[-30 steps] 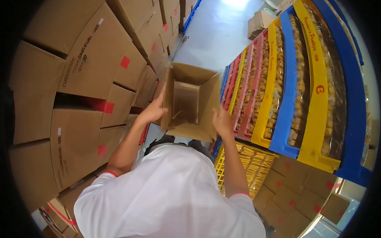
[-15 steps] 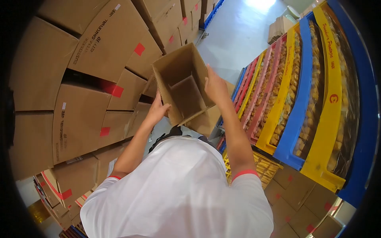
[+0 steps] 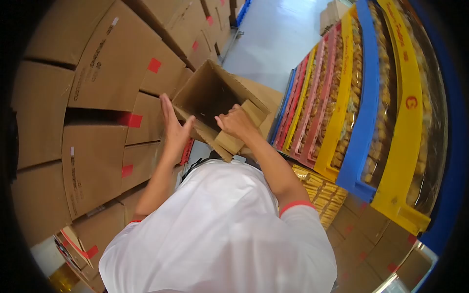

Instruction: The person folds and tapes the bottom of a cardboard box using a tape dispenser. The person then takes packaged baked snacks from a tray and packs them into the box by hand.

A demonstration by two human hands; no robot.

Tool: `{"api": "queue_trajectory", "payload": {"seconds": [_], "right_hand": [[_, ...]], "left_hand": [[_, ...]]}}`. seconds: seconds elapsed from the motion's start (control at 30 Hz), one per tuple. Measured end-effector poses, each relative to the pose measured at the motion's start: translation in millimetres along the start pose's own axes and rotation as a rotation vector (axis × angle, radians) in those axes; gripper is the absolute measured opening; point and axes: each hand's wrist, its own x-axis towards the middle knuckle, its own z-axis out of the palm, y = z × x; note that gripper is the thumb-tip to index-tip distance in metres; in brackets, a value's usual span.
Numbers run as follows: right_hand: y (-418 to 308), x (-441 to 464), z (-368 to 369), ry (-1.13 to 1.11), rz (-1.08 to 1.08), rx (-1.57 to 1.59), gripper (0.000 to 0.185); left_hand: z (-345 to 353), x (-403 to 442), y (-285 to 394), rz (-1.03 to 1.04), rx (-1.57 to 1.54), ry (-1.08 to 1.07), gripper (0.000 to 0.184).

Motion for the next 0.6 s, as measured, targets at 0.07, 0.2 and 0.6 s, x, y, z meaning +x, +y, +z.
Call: {"api": "queue_trajectory", "payload": {"seconds": [0.07,0.2,0.6], "right_hand": [[1.0,0.1,4.3,-0.108,0.020,0.026,0.031],[3.3,1.3,-7.2,-0.193,0.101,0.103,0.020],[11.0,-3.9,20.5,-0.189,0.156,0.158,0.054]], "left_hand": [[-14.7,30.9,6.7,0.079,0.354,-0.118,0.091],[-12.0,38.0,37.9,0.252,0.570,-0.423,0.055],[-22.3,11.4,25.3,0.511,0.485,-0.735,0.077]]}}
